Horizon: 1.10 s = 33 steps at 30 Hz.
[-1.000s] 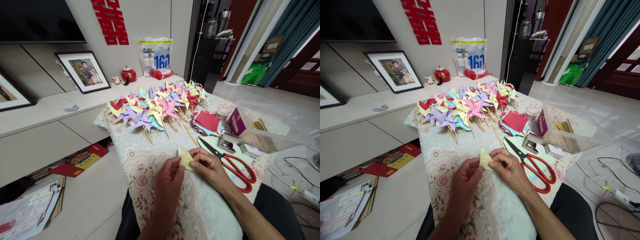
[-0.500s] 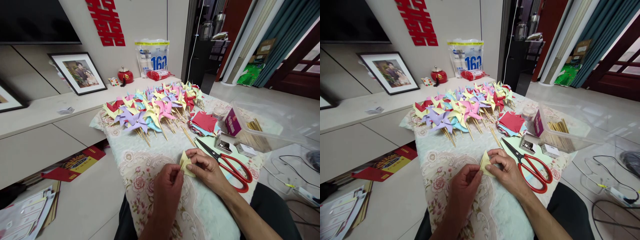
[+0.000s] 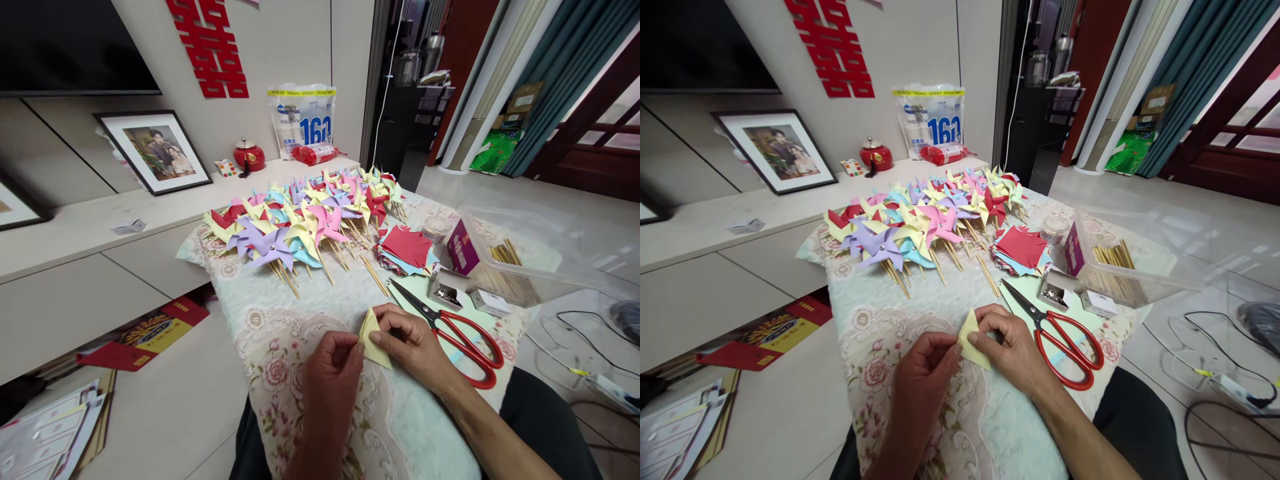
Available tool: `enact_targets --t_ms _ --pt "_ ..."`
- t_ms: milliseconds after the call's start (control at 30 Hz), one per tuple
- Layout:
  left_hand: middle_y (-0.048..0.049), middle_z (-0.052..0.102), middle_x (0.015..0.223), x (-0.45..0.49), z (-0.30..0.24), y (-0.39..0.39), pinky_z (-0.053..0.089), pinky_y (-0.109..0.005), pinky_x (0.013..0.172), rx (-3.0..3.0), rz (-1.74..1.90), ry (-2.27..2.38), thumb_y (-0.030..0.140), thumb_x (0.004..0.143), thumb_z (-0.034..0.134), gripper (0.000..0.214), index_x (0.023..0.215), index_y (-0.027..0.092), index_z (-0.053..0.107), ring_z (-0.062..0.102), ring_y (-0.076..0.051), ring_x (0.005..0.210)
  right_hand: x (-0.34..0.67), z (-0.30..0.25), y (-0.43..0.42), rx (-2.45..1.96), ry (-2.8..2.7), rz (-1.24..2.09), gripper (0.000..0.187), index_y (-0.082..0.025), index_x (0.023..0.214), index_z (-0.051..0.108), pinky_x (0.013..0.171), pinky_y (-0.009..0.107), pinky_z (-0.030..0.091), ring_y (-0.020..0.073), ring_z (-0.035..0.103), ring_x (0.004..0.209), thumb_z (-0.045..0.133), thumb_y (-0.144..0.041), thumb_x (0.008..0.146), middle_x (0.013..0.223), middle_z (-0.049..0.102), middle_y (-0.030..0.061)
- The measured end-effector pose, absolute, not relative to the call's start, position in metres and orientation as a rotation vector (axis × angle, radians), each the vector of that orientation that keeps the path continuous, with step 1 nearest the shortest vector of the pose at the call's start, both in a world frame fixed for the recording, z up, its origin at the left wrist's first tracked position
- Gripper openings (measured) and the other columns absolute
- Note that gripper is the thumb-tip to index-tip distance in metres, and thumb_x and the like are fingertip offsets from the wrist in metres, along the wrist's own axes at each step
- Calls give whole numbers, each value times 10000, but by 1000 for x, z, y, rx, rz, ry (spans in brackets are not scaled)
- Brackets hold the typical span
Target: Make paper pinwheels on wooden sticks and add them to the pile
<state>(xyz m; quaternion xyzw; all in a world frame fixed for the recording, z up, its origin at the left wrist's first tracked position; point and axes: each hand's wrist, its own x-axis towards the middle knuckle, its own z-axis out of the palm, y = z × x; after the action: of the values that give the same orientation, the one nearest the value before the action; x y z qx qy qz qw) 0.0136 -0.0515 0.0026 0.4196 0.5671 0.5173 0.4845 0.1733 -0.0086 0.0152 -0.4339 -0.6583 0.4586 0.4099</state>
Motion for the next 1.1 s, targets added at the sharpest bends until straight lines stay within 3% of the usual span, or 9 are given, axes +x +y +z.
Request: enact_targets --t_ms 433,700,900,1100 --pt "-1 682 742 14 -1 -53 508 -240 654 939 1356 1310 254 780 706 108 823 183 638 617 -144 693 175 11 -12 -1224 -1551 1361 380 -185 677 563 560 260 328 126 425 606 697 -499 843 636 514 -27" --pt "-18 727 745 14 3 -52 515 -238 643 989 1370 1277 250 784 706 75 810 181 691 641 -153 682 175 9 -11 -1235 -1508 1385 415 -182 660 544 545 249 316 116 413 592 731 -522 807 626 511 -27" --pt "-11 730 750 13 1 -53 508 -224 627 1061 1365 1282 230 799 691 60 831 190 722 641 -148 675 177 8 -11 -1140 -1487 1429 326 -178 751 632 604 264 360 136 470 652 730 -478 833 700 555 -11" --pt "-10 737 747 15 4 -54 506 -219 628 1032 1347 1284 224 790 698 56 826 189 725 647 -146 679 177 5 -10 -1145 -1445 1440 360 -179 699 598 583 265 327 126 438 623 736 -486 827 670 526 -24"
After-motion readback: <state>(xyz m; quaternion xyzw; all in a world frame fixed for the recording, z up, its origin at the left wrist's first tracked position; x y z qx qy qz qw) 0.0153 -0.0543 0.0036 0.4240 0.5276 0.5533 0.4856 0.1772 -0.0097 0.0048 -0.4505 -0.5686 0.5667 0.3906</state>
